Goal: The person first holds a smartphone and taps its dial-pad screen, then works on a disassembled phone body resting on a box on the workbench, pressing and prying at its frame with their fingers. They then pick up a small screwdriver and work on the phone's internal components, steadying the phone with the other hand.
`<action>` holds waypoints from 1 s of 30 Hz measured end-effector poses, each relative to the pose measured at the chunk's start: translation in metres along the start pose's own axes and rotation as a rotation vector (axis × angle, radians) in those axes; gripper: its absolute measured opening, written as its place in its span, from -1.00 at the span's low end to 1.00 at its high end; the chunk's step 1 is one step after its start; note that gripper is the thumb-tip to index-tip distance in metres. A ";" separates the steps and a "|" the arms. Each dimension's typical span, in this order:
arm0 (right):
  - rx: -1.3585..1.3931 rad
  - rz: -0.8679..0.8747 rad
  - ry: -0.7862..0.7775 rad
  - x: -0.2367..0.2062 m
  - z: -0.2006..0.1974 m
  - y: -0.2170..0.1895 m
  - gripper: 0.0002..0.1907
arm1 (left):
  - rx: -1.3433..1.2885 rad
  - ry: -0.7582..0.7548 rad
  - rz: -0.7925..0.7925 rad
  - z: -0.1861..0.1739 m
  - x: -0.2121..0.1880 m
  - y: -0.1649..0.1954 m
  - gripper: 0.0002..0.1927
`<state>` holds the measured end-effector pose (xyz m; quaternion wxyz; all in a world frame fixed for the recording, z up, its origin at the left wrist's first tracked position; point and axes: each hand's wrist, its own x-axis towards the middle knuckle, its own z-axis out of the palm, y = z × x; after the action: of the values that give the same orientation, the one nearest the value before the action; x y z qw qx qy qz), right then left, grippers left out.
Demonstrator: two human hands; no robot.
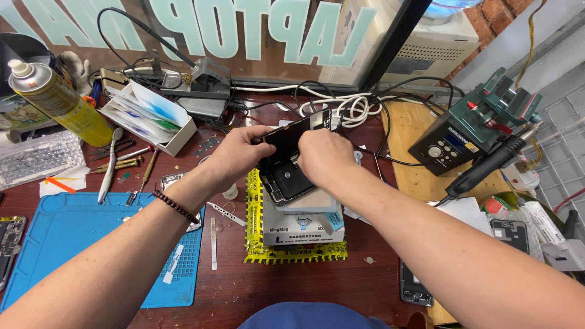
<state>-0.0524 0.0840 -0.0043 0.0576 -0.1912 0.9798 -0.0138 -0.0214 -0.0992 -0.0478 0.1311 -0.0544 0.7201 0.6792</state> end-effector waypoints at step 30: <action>1.873 0.702 -0.186 -0.056 0.073 0.111 -0.74 | -0.811 0.166 -0.289 -0.015 -0.038 -0.017 -0.80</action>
<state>-0.0335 0.2081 -0.0758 0.2618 0.2305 0.5669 -0.7463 0.0179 -0.1196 -0.0531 0.1345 -0.2561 0.3880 0.8751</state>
